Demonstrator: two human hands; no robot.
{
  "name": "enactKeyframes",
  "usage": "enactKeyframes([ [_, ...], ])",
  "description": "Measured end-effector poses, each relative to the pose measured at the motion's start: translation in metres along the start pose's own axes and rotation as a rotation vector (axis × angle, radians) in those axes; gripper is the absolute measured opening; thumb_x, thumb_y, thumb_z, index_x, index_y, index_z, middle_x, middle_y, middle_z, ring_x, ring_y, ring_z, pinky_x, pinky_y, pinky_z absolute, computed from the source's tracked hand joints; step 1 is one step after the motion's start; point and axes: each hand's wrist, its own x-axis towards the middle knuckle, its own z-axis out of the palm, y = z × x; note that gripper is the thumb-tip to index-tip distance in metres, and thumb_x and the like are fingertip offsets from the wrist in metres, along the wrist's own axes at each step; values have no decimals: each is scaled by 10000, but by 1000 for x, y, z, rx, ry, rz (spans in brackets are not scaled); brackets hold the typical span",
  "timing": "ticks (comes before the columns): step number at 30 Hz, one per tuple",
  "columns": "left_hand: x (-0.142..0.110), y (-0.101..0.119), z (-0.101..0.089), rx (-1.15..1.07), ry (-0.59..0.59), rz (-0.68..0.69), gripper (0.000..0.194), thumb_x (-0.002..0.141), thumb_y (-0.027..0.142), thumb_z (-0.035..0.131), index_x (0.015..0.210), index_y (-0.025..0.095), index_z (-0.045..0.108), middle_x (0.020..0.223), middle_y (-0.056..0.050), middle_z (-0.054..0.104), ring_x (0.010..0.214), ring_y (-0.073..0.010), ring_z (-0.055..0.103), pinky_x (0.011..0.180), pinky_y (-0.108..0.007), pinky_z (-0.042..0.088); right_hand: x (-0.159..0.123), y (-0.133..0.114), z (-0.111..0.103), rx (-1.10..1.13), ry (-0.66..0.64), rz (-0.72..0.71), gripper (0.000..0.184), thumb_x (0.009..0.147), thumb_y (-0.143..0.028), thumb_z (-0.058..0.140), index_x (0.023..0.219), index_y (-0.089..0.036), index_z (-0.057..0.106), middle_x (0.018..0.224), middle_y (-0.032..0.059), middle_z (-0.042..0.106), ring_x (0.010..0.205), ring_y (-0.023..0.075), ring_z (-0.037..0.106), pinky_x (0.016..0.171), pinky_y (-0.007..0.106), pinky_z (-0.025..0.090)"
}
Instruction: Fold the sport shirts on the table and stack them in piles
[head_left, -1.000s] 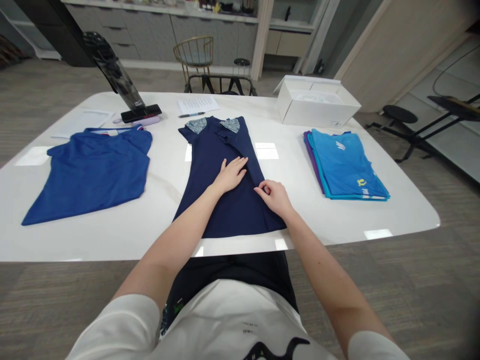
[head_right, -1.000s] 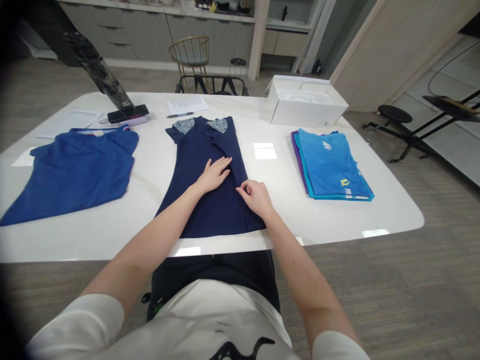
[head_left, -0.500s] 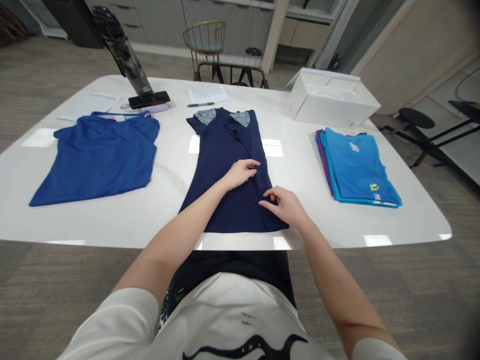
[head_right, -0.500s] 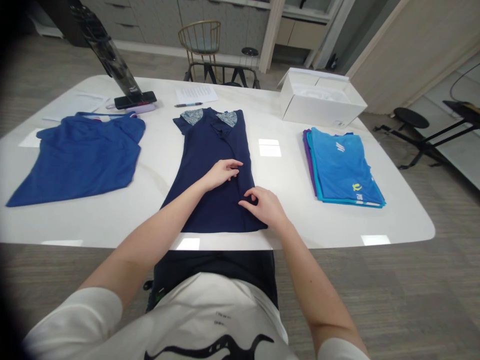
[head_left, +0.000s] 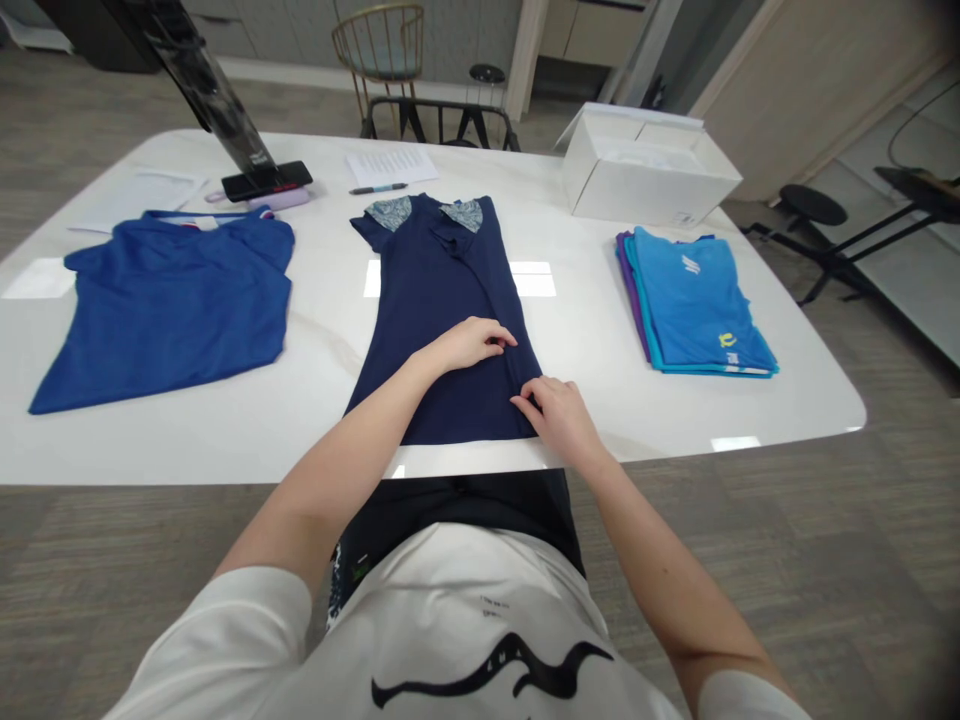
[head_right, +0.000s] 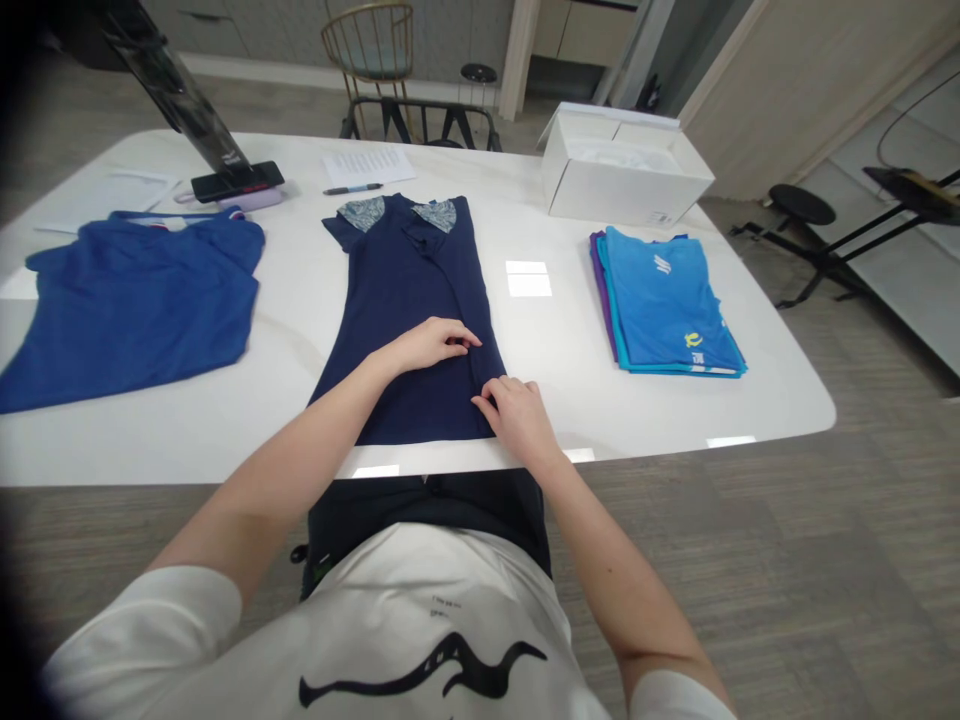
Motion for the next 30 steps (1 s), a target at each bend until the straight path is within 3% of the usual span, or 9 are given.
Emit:
enactKeyframes([
  [4,-11,14,1,172,-70,82,249,949,208,632,1160,235,760,1059,-29,714,941,-172,669,831,-273,496,-2,-1,1,63,30,13,177,1055,-328,550,931,-216,610,914,32,706,842,205,634,783,336,355],
  [8,-31,25,11,457,-28,215,241,1011,251,555,1179,230,726,1110,-58,682,1013,-205,641,848,-319,467,-6,-3,0,78,21,34,164,1046,-340,560,955,-217,619,886,24,702,802,196,629,756,327,363],
  [13,-39,25,15,717,-3,367,225,1036,212,491,1097,198,708,1042,-84,680,973,-217,618,761,-343,415,-22,-13,-4,-75,25,77,271,974,-475,655,914,-212,628,872,45,697,819,225,629,740,344,357],
  [22,-26,22,14,798,-2,433,204,1033,206,500,1104,200,691,982,-64,682,871,-194,629,714,-336,401,-28,-22,-4,-176,-52,52,220,1066,-282,493,902,-194,610,926,82,712,867,242,641,793,370,337],
  [30,-40,19,-7,764,91,382,237,1052,237,471,1113,224,699,1041,-56,697,919,-190,627,749,-324,449,-21,-37,-20,38,-17,4,198,1089,-295,466,941,-209,566,938,51,704,841,215,636,763,344,356],
])
